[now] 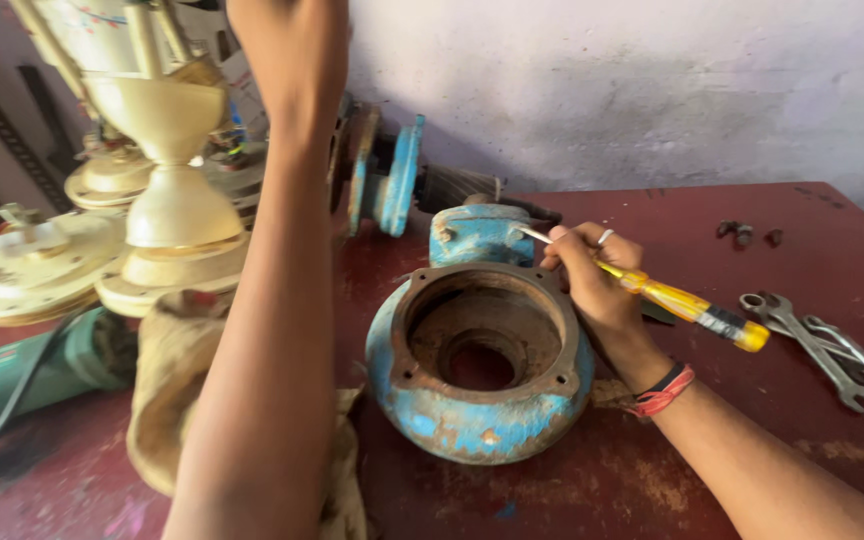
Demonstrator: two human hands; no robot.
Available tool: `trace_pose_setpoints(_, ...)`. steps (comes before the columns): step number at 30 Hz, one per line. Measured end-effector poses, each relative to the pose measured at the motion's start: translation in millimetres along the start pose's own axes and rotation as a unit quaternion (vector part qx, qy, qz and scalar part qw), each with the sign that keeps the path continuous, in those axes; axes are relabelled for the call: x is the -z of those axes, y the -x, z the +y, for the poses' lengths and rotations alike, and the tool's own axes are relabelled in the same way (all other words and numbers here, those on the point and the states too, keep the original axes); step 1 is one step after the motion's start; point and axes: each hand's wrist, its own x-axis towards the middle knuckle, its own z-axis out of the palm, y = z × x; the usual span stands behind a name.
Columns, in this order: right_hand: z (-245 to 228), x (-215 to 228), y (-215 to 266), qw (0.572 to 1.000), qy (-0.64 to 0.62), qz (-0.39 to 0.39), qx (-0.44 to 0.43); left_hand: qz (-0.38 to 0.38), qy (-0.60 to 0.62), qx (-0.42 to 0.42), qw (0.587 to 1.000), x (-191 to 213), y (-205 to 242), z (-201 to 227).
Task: The person uses a screwdriver to scrape rust and debris from the inner rim of a blue metal housing. They repeatedly wipe the area with a cloth to remove loosened particles. The work is performed on a red workbench with other disassembled parts nearby.
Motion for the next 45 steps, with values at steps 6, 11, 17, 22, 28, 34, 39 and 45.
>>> trace_pose_setpoints(6, 7.7, 2.3, 0.3, 0.998, 0.058, -0.037, -0.011, -0.113, -0.111, 0.114, 0.981, 15.7, 70.8, -62.3)
trace_pose_setpoints(11, -9.8, 5.3, -16.5, 0.992, 0.044, -0.111, -0.029, -0.118, -0.151, 0.068, 0.979, 5.7, 103.4, -72.0)
trace_pose_setpoints(17, -33.5, -0.9, -62.3, 0.964, 0.034, -0.258, -0.058, -0.114, -0.247, -0.049, 0.961, -3.7, 127.1, -71.6)
trace_pose_setpoints(22, -49.1, -23.4, -84.9, 0.924, 0.061, -0.367, -0.087, -0.189, -0.182, -0.100, 0.960, -13.9, 134.1, -67.7)
trace_pose_setpoints(28, -52.9, -34.6, -96.3, 0.874, 0.083, -0.468, -0.103, -0.185, -0.169, -0.077, 0.965, -27.7, 142.4, -73.1)
trace_pose_setpoints(34, -38.3, -37.3, -105.9, 0.849, 0.057, -0.520, -0.069, -0.254, -0.169, 0.010, 0.952, -39.6, 138.6, -71.8)
trace_pose_setpoints(39, -30.6, -37.1, -103.7, 0.861, 0.036, -0.498, -0.095, -0.343, 0.034, 0.126, 0.930, -54.2, 146.9, -78.8)
trace_pose_setpoints(45, -30.0, -38.6, -99.9, 0.866, 0.053, -0.489, -0.090, -0.350, 0.060, 0.240, 0.904, -55.6, 149.6, -87.7)
